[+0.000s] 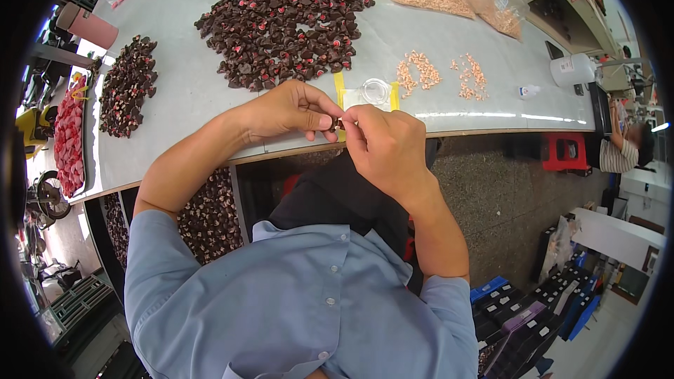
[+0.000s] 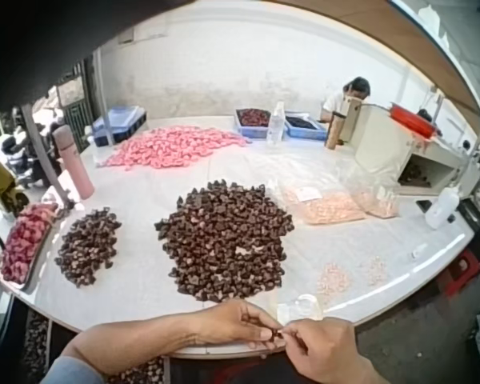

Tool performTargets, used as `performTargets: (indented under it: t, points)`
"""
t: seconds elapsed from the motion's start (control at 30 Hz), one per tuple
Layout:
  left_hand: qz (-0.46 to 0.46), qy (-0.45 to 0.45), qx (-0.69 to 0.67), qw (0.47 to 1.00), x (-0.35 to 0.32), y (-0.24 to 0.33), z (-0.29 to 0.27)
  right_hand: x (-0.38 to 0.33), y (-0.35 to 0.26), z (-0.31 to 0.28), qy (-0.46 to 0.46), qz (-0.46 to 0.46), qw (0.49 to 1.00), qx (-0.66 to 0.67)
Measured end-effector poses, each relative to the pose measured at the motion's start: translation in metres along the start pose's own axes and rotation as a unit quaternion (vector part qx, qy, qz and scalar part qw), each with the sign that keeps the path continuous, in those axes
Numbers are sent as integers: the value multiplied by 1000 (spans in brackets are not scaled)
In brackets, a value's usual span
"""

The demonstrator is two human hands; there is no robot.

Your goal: Bagging small plastic parts from a workbench into clear plastic bags.

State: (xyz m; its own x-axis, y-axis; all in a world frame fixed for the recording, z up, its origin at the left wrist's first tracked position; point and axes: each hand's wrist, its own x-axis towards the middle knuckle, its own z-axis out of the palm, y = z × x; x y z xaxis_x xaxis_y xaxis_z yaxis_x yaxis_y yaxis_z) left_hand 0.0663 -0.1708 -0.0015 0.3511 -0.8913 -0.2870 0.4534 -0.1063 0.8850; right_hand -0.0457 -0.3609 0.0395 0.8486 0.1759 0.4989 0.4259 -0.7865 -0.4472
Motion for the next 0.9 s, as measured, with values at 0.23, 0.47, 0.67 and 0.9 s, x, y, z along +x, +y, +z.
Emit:
performTargets:
  t: [0.23, 0.47, 0.67, 0.9]
  points:
    - [-9, -10, 1, 1000, 0, 1, -2, -2, -1, 5, -8, -22, 1000, -12]
    - [-21, -17, 24, 999, -5, 3, -1, -7, -2, 2, -45, 208, 953, 217]
    - [-7, -47, 56, 997, 1, 0, -2, -7, -6, 6, -68, 218, 955, 191]
    - [-16, -46, 34, 998, -6, 9, -8, -10, 12, -10, 174, 248, 872, 385]
